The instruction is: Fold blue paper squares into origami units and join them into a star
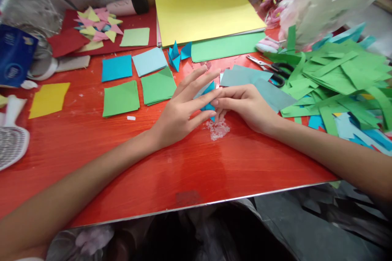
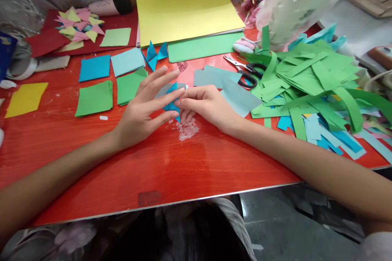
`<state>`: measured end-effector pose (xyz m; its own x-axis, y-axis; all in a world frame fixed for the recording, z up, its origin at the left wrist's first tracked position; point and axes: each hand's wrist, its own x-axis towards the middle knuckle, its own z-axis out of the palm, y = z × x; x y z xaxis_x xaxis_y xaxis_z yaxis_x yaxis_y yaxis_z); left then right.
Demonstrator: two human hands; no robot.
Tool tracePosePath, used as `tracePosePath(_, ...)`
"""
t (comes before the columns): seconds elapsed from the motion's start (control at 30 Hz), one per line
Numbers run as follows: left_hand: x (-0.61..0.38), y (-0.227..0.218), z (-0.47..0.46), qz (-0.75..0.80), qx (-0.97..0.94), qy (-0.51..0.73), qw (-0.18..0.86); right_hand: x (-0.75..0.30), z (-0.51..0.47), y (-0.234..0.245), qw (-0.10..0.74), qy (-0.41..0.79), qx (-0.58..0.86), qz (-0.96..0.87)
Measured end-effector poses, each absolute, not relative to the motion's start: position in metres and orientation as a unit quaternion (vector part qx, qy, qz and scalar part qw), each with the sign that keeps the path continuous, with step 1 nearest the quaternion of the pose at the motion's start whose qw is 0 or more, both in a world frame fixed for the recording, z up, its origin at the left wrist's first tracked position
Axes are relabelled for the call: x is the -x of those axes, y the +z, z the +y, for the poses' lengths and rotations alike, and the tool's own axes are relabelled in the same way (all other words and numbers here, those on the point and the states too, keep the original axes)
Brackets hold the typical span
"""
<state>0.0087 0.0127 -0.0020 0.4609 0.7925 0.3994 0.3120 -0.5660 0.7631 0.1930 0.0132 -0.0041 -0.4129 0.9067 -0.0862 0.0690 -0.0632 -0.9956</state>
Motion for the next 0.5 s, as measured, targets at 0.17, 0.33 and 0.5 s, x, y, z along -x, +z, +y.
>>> tracePosePath(0.17,-0.0071,-0.0085,0.0133,0.336,-0.816,0.367,0.294,-0.1969,0.015,-0.0104,0.371,0.612,0.397,-0.575)
tracePosePath(0.33,-0.0038,-0.0094,0.0082,0.382,-0.803,0.348,0.297,-0.1947,0.0117,-0.0061,0.368,0.582,0.4,-0.604)
tracePosePath(0.5,-0.0037,-0.0101,0.0104,0.445,-0.704,0.388,0.395,-0.1907,0.0105,-0.0063,0.41,0.571,0.404,-0.585)
